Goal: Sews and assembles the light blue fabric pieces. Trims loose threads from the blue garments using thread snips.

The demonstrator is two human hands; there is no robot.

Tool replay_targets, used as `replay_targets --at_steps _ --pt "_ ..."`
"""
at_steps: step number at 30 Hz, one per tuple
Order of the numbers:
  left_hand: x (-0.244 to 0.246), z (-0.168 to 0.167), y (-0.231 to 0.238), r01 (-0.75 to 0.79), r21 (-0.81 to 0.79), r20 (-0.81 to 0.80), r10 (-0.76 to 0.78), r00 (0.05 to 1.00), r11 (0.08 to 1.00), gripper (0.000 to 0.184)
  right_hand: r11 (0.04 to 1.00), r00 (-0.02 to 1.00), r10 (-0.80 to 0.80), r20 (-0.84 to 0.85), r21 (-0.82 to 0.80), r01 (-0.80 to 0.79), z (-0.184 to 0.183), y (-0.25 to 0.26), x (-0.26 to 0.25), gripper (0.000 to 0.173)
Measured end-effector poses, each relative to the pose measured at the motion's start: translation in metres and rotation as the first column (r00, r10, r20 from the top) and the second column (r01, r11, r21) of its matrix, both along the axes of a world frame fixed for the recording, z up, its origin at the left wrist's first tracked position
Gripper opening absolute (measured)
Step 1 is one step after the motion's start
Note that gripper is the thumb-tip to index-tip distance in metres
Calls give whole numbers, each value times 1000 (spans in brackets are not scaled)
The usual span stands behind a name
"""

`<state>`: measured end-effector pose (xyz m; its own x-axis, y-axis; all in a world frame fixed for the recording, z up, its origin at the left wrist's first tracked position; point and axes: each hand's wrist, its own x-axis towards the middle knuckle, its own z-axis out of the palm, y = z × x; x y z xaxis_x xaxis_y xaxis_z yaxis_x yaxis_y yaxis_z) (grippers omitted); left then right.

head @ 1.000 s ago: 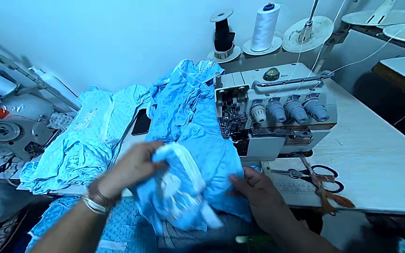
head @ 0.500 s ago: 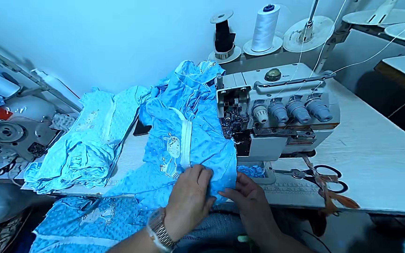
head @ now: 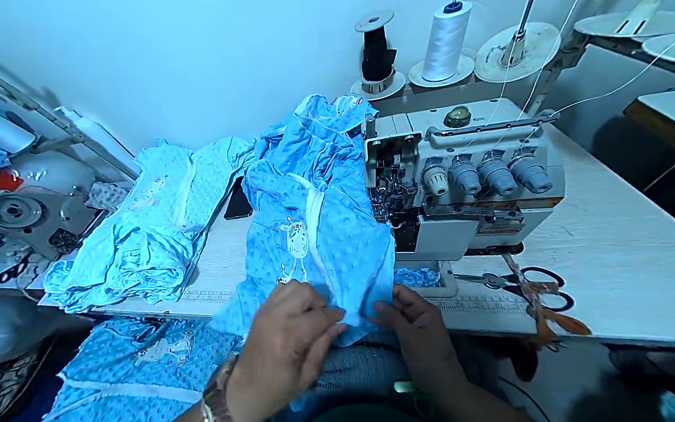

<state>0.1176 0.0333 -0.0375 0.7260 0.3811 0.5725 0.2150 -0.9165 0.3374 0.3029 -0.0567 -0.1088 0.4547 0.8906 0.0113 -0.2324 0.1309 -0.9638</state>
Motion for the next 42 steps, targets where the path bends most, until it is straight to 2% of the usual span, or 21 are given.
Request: replay_targets --at_steps 3,6,9,13,15,17,19,21,24,27,30,32,36,39,42 --pt "20 -16 -16 93 151 -133 -73 988 984 22 998 1000 0 -22 57 2 0 -3 0 27" --pt "29 -30 -19 200 195 -209 -158 965 960 24 998 999 -42 -30 48 43 -3 -5 1 36" --pt "31 -33 -20 205 142 -145 -184 972 968 27 998 998 -52 -38 37 54 -2 -7 3 39" --pt "33 -33 -24 176 61 22 -178 984 982 27 998 996 -45 -72 38 48 1 -6 4 42" --pt "35 -37 -24 169 46 34 -171 985 985 27 999 995 -41 -92 26 43 1 -6 4 44" --pt "36 -43 -20 164 68 -25 -162 986 984 29 999 994 -32 -108 5 33 1 -6 5 45" --pt "35 -46 -17 176 112 -86 -167 982 978 29 1000 995 -26 -94 -12 25 1 -5 6 42" --pt "36 -46 -16 216 143 -126 -198 972 966 28 999 998 -36 -45 -9 36 -1 -4 5 32" --pt "38 -42 -9 263 157 -109 -248 963 952 36 996 995 -94 41 15 93 -1 -2 5 19" --pt "46 -28 21 124 124 -84 -114 990 985 46 991 987 -126 104 54 121 -4 -6 11 16" --pt "60 -24 61 -20 105 -121 33 992 994 41 990 987 -138 83 37 135 -10 -7 15 15" --pt "67 -25 79 -50 82 -115 59 992 995 36 990 988 -141 57 38 139 -12 0 14 15" --pt "75 -25 115 4 21 -83 -2 997 1000 34 993 993 -107 57 47 105 -7 21 17 13" --pt "81 -22 151 111 -13 -135 -111 985 994 37 993 990 -117 75 34 115 -1 36 19 13" --pt "89 -20 180 158 75 -195 -141 971 985 39 989 982 -147 118 -14 150 8 44 18 15"
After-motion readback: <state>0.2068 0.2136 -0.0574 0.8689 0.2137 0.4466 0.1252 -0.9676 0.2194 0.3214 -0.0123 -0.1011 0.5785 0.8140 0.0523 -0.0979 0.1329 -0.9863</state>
